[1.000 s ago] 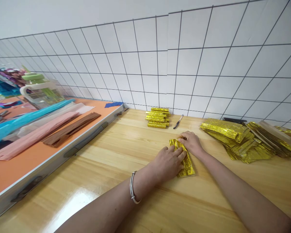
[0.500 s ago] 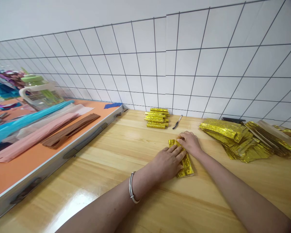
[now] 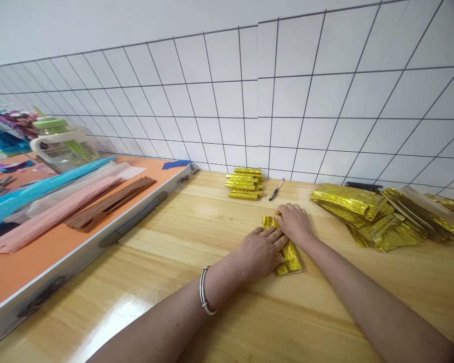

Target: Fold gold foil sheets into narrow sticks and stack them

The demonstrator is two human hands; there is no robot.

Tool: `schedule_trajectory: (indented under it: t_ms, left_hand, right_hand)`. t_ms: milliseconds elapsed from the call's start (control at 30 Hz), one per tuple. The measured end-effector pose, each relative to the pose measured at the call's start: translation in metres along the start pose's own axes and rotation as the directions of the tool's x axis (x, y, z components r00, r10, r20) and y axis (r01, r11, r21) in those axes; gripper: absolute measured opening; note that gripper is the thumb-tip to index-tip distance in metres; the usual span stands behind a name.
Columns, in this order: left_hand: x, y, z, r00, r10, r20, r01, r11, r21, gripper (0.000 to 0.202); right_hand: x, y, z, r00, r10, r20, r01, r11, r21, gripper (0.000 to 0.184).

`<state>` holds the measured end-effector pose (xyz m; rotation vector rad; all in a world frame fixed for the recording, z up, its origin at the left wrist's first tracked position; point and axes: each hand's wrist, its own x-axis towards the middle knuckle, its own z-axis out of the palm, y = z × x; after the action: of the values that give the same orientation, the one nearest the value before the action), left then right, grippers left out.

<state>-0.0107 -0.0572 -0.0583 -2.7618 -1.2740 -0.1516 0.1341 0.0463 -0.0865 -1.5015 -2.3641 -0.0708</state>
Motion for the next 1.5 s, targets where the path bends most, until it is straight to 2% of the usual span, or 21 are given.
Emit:
schedule_trajectory:
  t_ms: [167, 300, 533, 633, 800, 900, 1033, 1200, 1267, 1333, 1400, 1467, 1500]
  left_hand:
    - [0.001, -0.001, -0.001, 1.000, 0.009, 0.016, -0.009, 1.000, -0.017, 0.051]
    - [0.003, 0.006, -0.003, 1.000, 0.001, 0.013, 0.000, 0.999, -0.047, 0.053]
    - [0.005, 0.029, 0.017, 0.989, -0.148, -0.019, 0.147, 0.988, -0.038, 0.068]
    - [0.004, 0.032, 0.022, 0.989, -0.143, -0.037, 0.142, 0.990, -0.022, 0.068]
    - [0.000, 0.030, 0.018, 0.993, -0.108, -0.047, 0.107, 0.994, -0.025, 0.066]
    - [-0.003, 0.026, 0.014, 0.998, -0.035, -0.052, 0.032, 0.998, -0.046, 0.062]
    - [-0.007, 0.017, 0.006, 0.985, 0.170, -0.038, -0.173, 0.980, -0.102, 0.063]
    - [-0.019, 0.020, -0.010, 0.910, 0.414, 0.027, -0.399, 0.890, -0.220, 0.065]
    - [-0.027, 0.025, -0.015, 0.851, 0.523, 0.054, -0.491, 0.827, -0.274, 0.068]
    - [-0.034, 0.030, -0.019, 0.807, 0.589, 0.052, -0.548, 0.778, -0.307, 0.070]
    - [-0.038, 0.033, -0.020, 0.787, 0.616, 0.041, -0.572, 0.753, -0.326, 0.070]
    - [-0.040, 0.033, -0.020, 0.776, 0.630, 0.025, -0.587, 0.737, -0.336, 0.069]
    - [-0.040, 0.033, -0.019, 0.774, 0.633, 0.019, -0.591, 0.733, -0.337, 0.069]
  right_hand:
    - [-0.001, -0.003, -0.002, 1.000, -0.002, 0.004, 0.003, 0.999, -0.037, 0.014]
    - [-0.001, -0.004, 0.002, 1.000, -0.004, 0.004, 0.004, 0.999, -0.053, 0.016]
    - [-0.001, -0.003, 0.006, 1.000, 0.011, -0.011, -0.012, 0.999, -0.033, 0.018]
    - [-0.002, -0.002, 0.004, 1.000, 0.016, -0.014, -0.016, 1.000, -0.003, 0.018]
    - [-0.003, 0.005, -0.005, 1.000, -0.007, 0.010, 0.006, 0.997, 0.079, 0.018]
    - [-0.010, 0.014, -0.013, 0.999, -0.041, 0.035, 0.036, 0.990, 0.138, 0.018]
    - [-0.037, 0.031, -0.024, 0.997, -0.059, 0.050, 0.048, 0.979, 0.200, 0.021]
    - [-0.098, 0.052, -0.047, 0.996, -0.053, 0.070, 0.034, 0.969, 0.246, 0.028]
    - [-0.124, 0.055, -0.058, 0.997, -0.043, 0.069, 0.024, 0.966, 0.256, 0.032]
    - [-0.146, 0.053, -0.068, 0.997, -0.060, 0.048, 0.044, 0.959, 0.281, 0.026]
    - [-0.163, 0.047, -0.075, 0.991, -0.134, 0.012, 0.124, 0.941, 0.314, 0.025]
    - [-0.175, 0.039, -0.080, 0.971, -0.239, 0.004, 0.225, 0.922, 0.315, 0.030]
    - [-0.180, 0.035, -0.081, 0.953, -0.301, 0.043, 0.277, 0.916, 0.289, 0.036]
